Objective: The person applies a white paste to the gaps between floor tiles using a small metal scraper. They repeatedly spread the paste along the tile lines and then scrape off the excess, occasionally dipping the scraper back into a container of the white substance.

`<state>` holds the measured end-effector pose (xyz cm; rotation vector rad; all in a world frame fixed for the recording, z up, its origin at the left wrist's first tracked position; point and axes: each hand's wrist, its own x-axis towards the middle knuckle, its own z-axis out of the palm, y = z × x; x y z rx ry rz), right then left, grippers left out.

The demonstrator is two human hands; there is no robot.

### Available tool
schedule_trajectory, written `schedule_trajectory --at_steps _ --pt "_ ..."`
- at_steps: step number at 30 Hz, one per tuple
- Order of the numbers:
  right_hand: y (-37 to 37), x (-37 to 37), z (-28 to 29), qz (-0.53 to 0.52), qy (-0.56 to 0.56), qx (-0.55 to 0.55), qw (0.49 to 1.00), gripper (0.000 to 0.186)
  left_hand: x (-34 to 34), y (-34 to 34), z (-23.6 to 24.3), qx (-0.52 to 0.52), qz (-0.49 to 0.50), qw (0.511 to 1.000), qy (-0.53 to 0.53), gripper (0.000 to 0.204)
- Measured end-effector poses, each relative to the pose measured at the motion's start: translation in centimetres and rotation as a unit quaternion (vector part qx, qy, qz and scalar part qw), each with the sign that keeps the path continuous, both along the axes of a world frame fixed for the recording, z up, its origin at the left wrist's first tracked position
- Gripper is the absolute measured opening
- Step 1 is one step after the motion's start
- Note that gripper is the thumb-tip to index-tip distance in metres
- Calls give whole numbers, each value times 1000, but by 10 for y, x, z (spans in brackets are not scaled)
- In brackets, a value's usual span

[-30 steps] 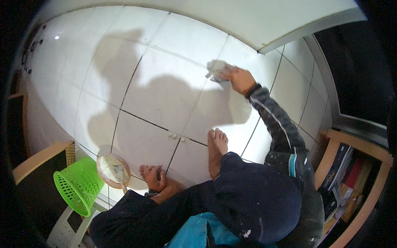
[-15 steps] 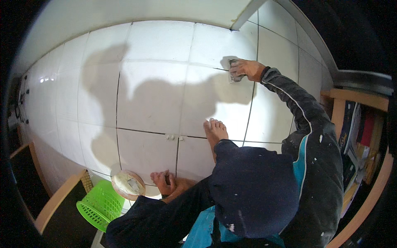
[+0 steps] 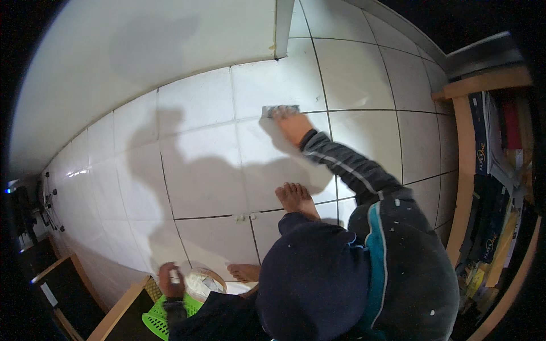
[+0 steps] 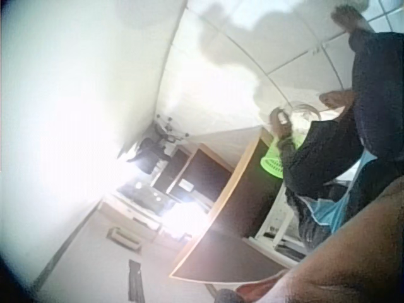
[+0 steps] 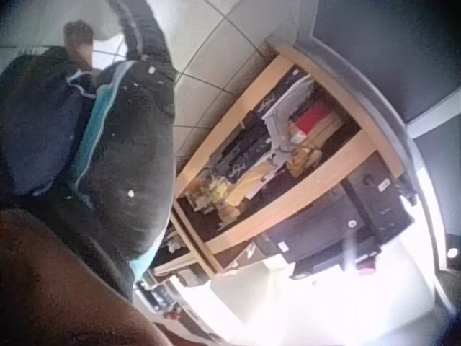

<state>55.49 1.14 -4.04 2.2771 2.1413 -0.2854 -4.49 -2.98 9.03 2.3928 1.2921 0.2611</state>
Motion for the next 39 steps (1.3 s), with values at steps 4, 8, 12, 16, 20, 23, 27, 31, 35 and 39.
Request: schedule_trajectory --at_steps 4,8,12,16,20,23,27,31,35,39 --pt "-21 -48 -29 31 -150 53 987 50 -27 85 68 80 -20 987 136 23" --pt "-6 -30 58 77 21 -107 991 40 -28 139 111 93 8 988 124 36" --pt "33 -7 44 117 138 64 981 31 11 154 98 97 -26 988 116 36" --pt "83 17 -23 298 140 82 941 26 42 121 26 -15 -192 972 133 35" --pt "59 52 15 261 101 -133 951 34 64 61 -3 -131 -192 966 117 38" --pt "7 118 6 185 77 -153 968 44 71 49 -5 -207 -177 949 157 38" --pt "-47 169 11 103 59 -133 984 31 23 42 -34 -179 -140 971 77 35" --pt "-67 168 10 10 18 -22 1000 31 29 53 -34 -209 -91 968 102 34" --pt "-47 74 31 -108 40 -73 991 52 34 53 -33 -231 -100 963 96 33" --pt "-80 40 -36 -31 -99 128 986 45 50 61 -34 -262 -44 960 92 35"
